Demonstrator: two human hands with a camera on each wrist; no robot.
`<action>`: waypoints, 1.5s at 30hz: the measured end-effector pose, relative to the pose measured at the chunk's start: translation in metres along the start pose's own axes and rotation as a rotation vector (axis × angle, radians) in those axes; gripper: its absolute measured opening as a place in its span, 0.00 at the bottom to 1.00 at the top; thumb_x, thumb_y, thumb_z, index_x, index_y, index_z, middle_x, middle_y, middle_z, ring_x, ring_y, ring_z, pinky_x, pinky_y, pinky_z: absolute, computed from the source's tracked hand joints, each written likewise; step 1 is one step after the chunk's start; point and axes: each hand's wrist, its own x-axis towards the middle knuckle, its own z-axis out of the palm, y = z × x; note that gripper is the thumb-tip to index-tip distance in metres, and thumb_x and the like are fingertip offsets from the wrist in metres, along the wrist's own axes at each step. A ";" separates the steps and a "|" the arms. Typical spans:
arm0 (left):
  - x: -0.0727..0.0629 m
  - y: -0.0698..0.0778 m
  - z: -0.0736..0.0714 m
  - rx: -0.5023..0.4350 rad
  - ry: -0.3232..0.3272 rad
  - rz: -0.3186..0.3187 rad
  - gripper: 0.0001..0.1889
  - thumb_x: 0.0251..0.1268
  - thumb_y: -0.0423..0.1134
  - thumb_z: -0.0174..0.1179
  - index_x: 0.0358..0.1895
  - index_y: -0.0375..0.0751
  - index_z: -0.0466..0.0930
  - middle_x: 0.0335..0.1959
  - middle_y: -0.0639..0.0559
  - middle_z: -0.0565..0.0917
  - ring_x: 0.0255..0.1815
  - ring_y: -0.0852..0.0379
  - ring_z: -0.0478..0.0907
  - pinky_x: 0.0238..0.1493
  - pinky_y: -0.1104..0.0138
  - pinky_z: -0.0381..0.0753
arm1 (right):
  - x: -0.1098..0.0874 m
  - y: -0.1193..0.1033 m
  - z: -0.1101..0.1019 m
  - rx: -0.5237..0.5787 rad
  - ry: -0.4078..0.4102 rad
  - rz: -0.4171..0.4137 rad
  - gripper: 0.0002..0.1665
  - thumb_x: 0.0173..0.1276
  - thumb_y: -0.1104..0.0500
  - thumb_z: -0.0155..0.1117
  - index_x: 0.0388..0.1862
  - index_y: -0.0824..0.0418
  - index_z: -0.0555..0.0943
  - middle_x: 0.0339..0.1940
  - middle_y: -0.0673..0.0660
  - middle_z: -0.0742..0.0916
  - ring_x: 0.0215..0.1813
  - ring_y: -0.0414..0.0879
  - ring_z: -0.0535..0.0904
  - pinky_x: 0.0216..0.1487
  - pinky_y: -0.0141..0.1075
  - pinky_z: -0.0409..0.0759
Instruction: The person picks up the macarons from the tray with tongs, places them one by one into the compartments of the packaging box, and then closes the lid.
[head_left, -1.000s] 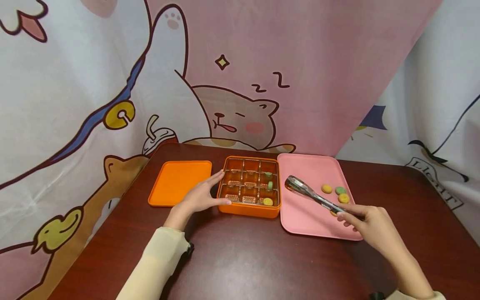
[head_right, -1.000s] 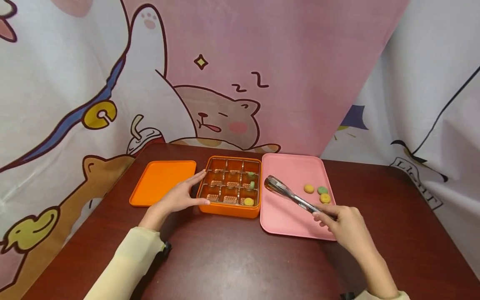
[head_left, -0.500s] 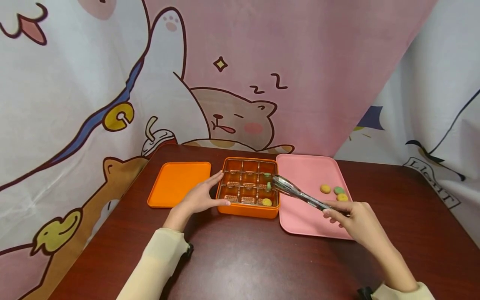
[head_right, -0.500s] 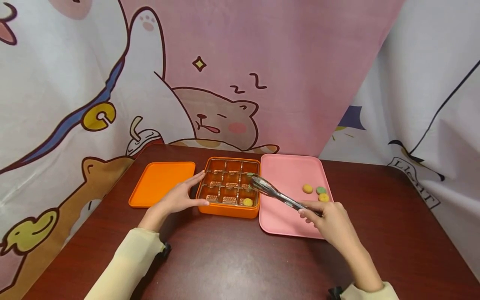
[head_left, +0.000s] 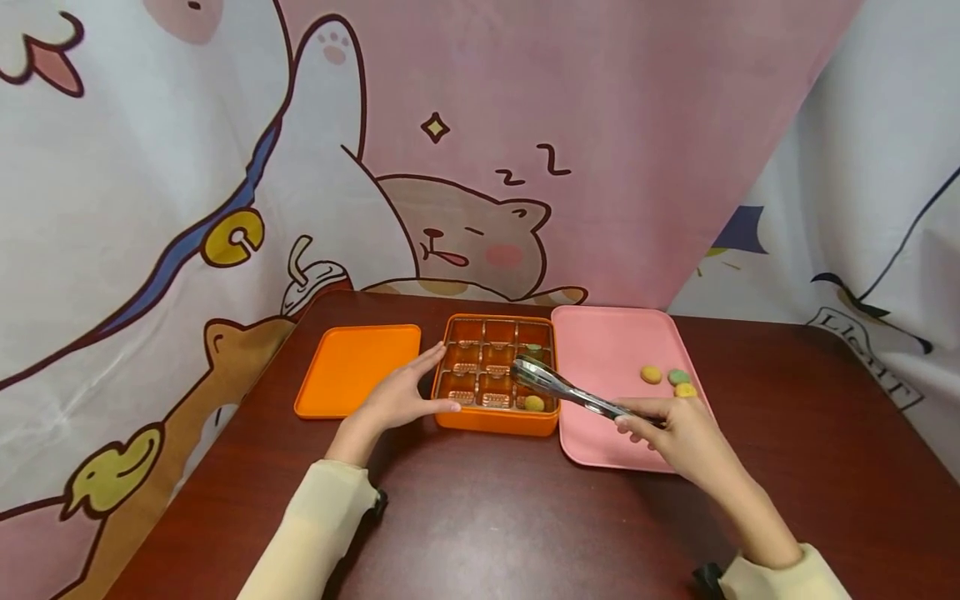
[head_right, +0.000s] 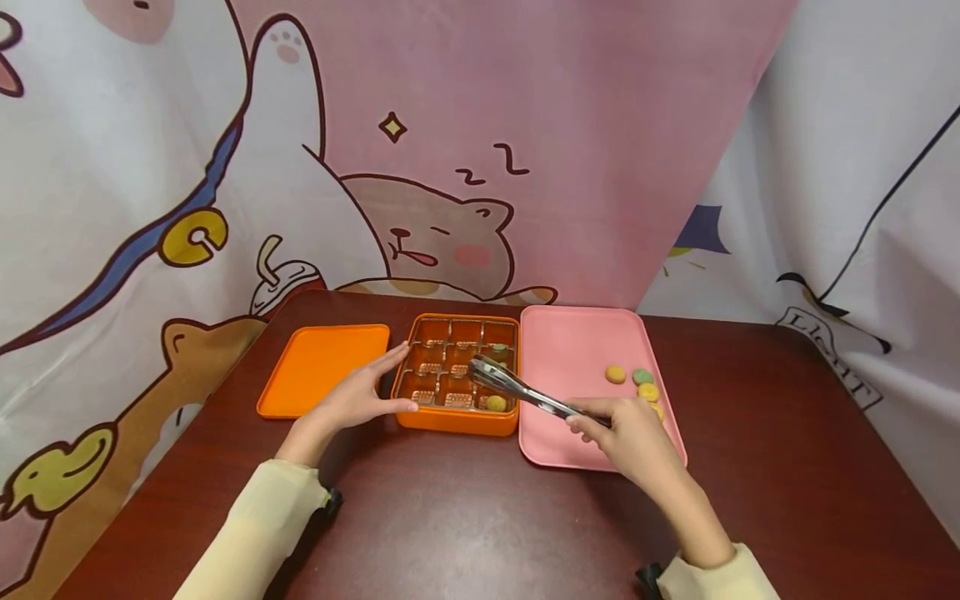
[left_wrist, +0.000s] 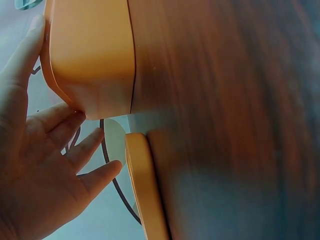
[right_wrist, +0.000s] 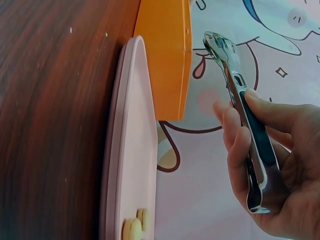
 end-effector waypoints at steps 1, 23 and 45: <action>0.000 0.000 0.000 -0.001 0.002 0.001 0.54 0.54 0.66 0.68 0.81 0.53 0.50 0.83 0.57 0.50 0.80 0.41 0.57 0.74 0.41 0.62 | 0.001 -0.001 0.001 -0.001 -0.007 0.008 0.12 0.61 0.65 0.73 0.44 0.58 0.90 0.24 0.50 0.89 0.24 0.35 0.80 0.23 0.28 0.77; 0.001 -0.001 0.000 0.006 -0.002 -0.004 0.54 0.55 0.66 0.68 0.81 0.52 0.50 0.83 0.56 0.50 0.80 0.41 0.57 0.74 0.41 0.62 | 0.006 -0.013 0.020 -0.033 -0.065 0.008 0.13 0.61 0.61 0.74 0.46 0.56 0.90 0.23 0.47 0.87 0.25 0.35 0.79 0.21 0.29 0.74; 0.000 0.001 -0.002 0.001 -0.009 -0.011 0.54 0.55 0.65 0.68 0.81 0.52 0.51 0.83 0.56 0.51 0.80 0.40 0.57 0.75 0.41 0.61 | 0.003 -0.008 0.015 -0.087 0.010 -0.011 0.15 0.61 0.59 0.74 0.48 0.57 0.89 0.38 0.51 0.92 0.27 0.32 0.73 0.27 0.27 0.72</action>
